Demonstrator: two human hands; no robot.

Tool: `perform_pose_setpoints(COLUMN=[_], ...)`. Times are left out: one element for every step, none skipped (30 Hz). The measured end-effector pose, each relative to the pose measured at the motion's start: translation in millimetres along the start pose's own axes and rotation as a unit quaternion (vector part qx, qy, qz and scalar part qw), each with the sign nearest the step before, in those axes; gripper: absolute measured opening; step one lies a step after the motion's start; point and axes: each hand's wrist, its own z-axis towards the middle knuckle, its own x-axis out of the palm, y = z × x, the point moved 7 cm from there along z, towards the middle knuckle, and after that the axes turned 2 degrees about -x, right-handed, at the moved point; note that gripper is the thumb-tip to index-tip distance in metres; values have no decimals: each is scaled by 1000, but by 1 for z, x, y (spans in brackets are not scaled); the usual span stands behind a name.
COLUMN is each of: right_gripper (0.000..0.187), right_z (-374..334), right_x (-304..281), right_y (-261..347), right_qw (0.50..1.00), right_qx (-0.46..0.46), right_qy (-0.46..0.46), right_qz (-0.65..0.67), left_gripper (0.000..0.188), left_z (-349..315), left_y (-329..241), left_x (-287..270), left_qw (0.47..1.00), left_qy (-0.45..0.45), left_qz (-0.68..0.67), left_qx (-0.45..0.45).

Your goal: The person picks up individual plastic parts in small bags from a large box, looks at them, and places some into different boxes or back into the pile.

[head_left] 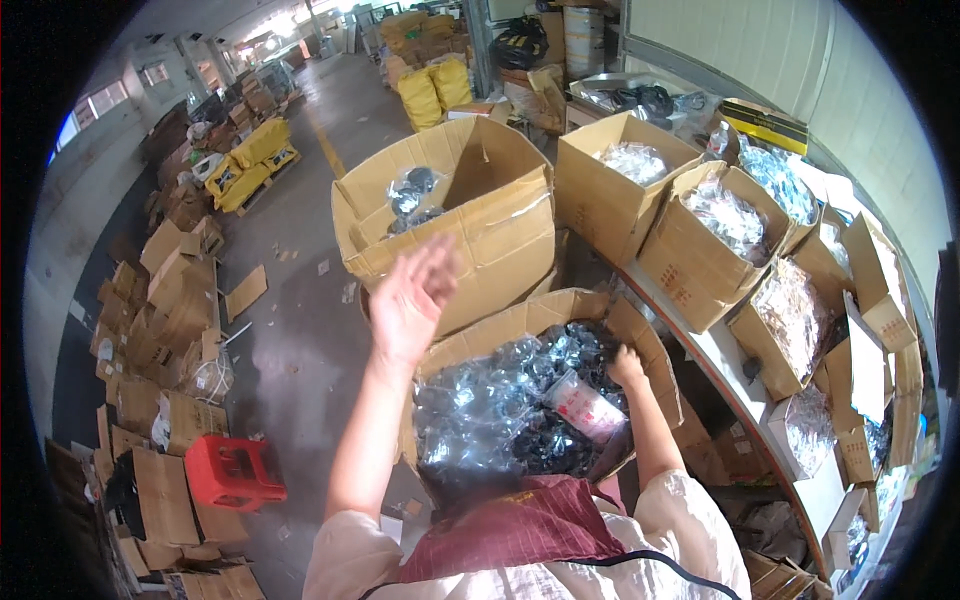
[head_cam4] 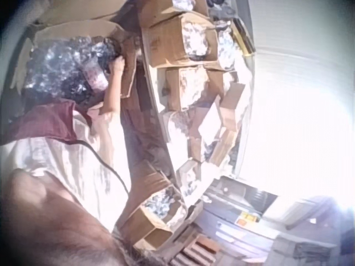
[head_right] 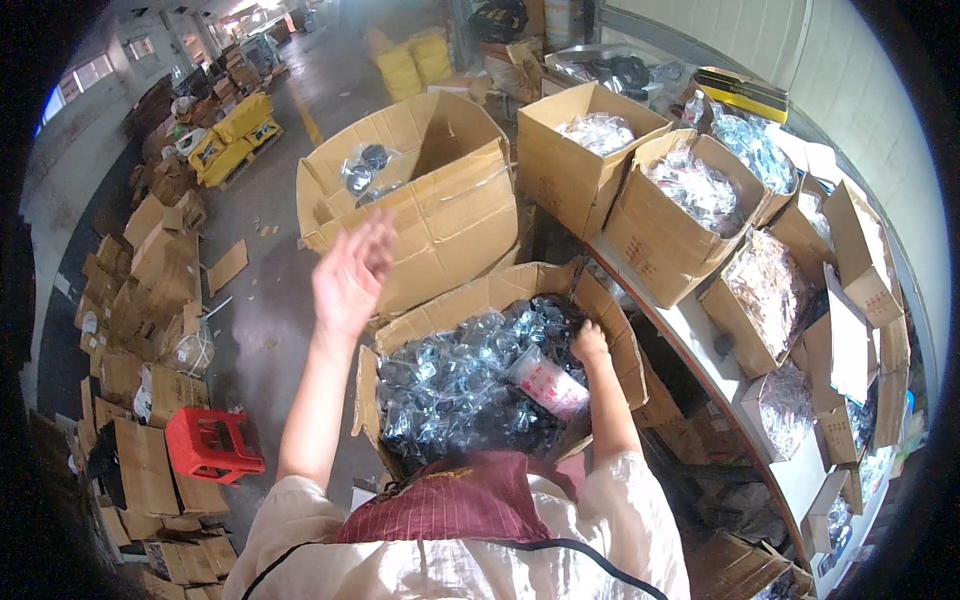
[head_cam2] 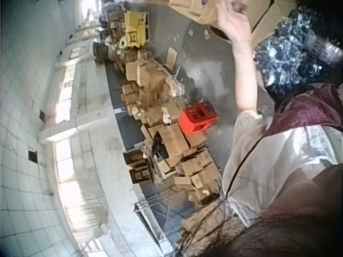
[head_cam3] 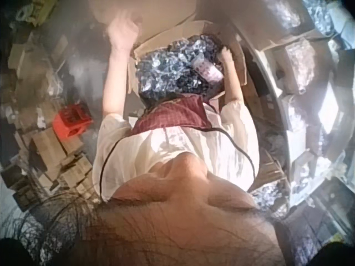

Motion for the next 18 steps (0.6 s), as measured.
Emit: perform_pose_setpoints(right_gripper=[68,73,78,78,80,83,83,78,74,65,53,52,52,58,64,73,77,79], right_z=[7,9,-1,-6,-11,-20,-27,-32,-38,-43,-57,-58,-64,-80,-101,-113,-128,-140], right_x=[11,34,39,29,17,13,10,7,4,1,-13,-17,-21,-39,-75,-92,-112,-128], right_y=[-116,-82,-37,-14,9,10,5,8,11,-2,10,18,20,60,103,115,134,152], right_qw=[994,995,994,993,996,988,988,988,988,991,986,956,911,864,810,788,763,744], right_qx=[-1,-36,-74,-87,-42,21,30,10,-11,-22,-50,-57,-59,-72,-77,-87,-112,-121], right_qy=[-33,-22,-10,-4,77,152,149,146,143,50,-8,5,18,47,68,76,80,92], right_qz=[-104,-93,-83,-78,-23,30,31,45,59,123,161,288,409,497,578,605,632,651], left_gripper=[48,46,44,42,40,35,29,29,29,30,30,30,30,30,30,33,33,35], left_z=[15,-3,-26,-44,-64,-80,-93,-108,-120,-122,-130,-128,-131,-138,-135,-128,-122,-116], left_y=[41,50,57,71,85,102,122,137,150,163,168,169,171,161,155,155,155,154], left_x=[17,-15,-53,-88,-122,-140,-153,-169,-180,-179,-180,-181,-175,-176,-173,-156,-142,-124], left_qw=[996,992,982,976,967,959,948,940,930,920,917,922,924,928,930,934,933,931], left_qy=[46,-8,-65,-92,-119,-162,-200,-218,-236,-254,-261,-250,-240,-244,-240,-212,-212,-184], left_qz=[31,63,88,84,79,56,31,7,-17,-13,-11,9,28,69,110,143,141,185], left_qx=[-67,-111,-151,-181,-209,-225,-244,-263,-282,-300,-301,-297,-295,-272,-255,-250,-253,-255])
